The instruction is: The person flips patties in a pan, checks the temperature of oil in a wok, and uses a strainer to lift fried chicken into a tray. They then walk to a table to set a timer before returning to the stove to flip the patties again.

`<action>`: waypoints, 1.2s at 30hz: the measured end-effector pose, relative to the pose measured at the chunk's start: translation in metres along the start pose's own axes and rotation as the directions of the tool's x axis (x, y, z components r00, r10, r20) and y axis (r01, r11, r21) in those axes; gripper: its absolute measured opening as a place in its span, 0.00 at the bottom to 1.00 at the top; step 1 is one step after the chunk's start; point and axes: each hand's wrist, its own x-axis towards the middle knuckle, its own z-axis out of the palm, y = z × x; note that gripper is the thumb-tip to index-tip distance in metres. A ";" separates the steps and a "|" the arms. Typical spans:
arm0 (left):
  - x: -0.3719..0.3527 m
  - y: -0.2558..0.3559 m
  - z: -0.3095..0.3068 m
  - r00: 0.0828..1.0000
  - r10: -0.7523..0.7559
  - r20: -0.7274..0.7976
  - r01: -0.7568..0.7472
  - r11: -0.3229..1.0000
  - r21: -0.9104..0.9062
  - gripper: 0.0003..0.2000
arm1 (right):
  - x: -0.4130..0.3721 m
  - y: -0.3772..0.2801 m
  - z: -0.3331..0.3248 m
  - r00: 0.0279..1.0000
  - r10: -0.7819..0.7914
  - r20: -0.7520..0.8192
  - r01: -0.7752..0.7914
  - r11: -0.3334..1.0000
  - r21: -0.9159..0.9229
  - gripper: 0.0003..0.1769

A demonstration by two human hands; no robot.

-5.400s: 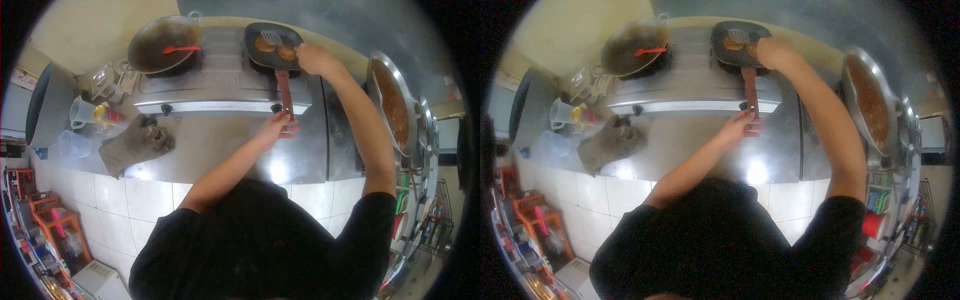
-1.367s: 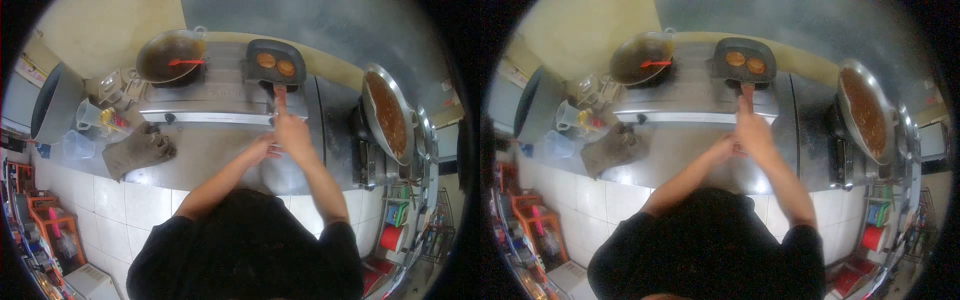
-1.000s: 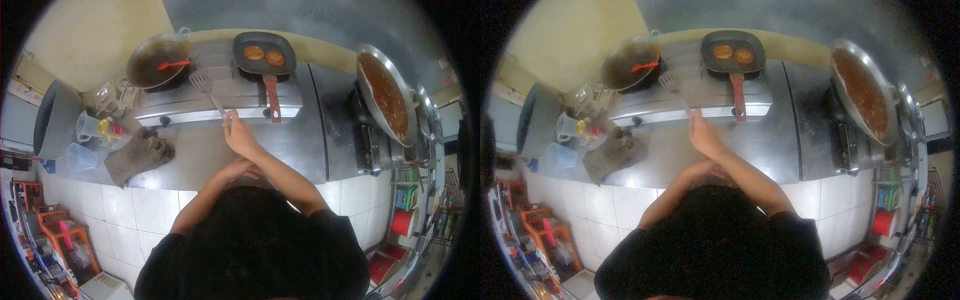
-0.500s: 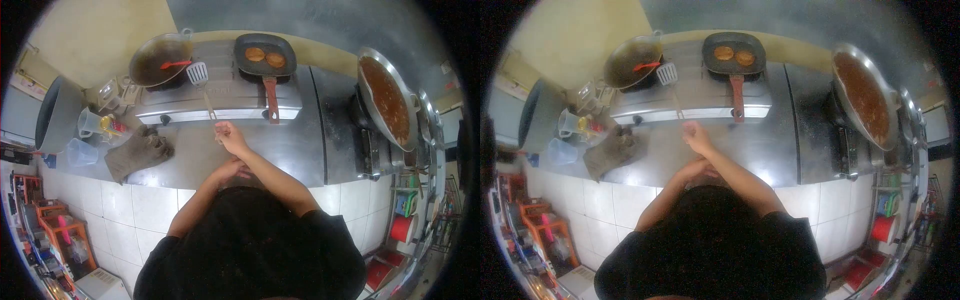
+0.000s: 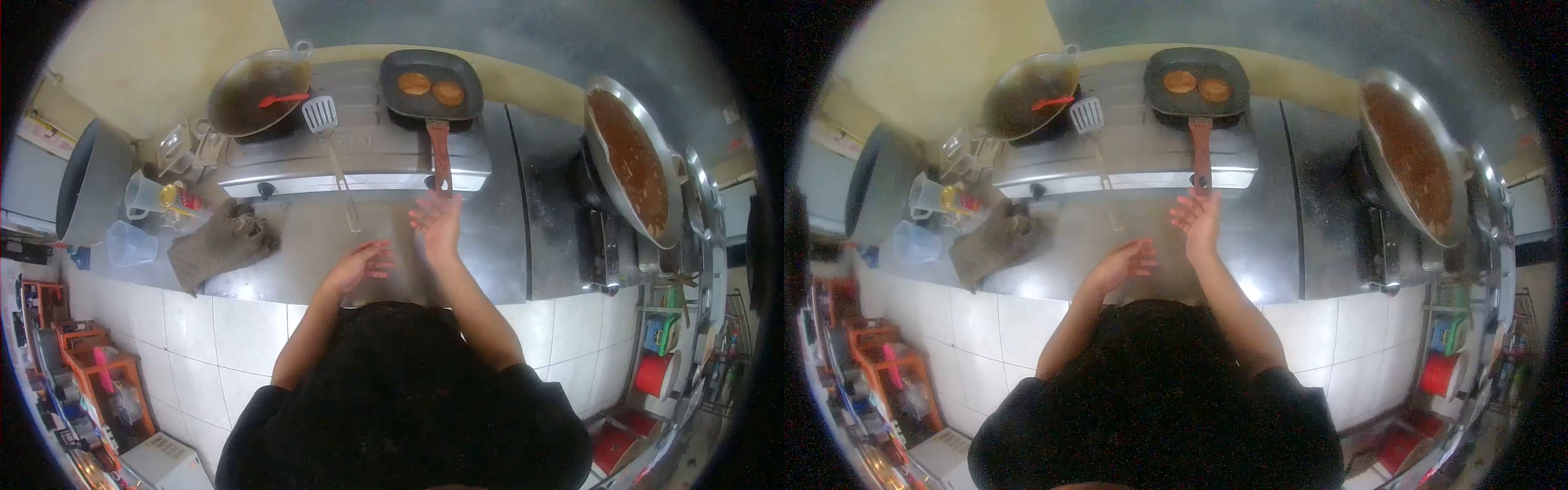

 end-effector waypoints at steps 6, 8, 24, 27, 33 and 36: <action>0.001 0.001 0.005 1.000 0.001 -0.020 -0.001 1.000 -0.007 0.22 | 0.003 -0.027 0.011 0.995 -0.074 0.071 0.090 0.960 -0.264 0.31; 0.003 -0.004 0.007 1.000 -0.004 -0.030 0.004 1.000 -0.012 0.22 | 0.001 -0.028 0.011 0.994 -0.083 0.075 0.100 0.961 -0.258 0.30; 0.002 -0.013 0.009 1.000 -0.006 -0.030 0.006 1.000 -0.005 0.21 | -0.008 -0.028 0.014 0.994 -0.089 0.069 0.103 0.965 -0.243 0.29; 0.003 -0.016 0.007 1.000 -0.002 -0.023 0.002 1.000 -0.001 0.21 | -0.007 -0.028 0.013 0.993 -0.094 0.070 0.108 0.967 -0.231 0.29; 0.002 -0.024 0.005 1.000 -0.027 -0.009 0.027 1.000 -0.002 0.23 | -0.011 -0.032 0.015 0.998 -0.032 0.050 0.044 0.963 -0.265 0.28; -0.002 -0.029 0.004 0.999 -0.041 -0.002 0.041 0.999 0.001 0.24 | -0.017 -0.028 0.009 0.998 0.027 0.060 -0.012 0.972 -0.233 0.28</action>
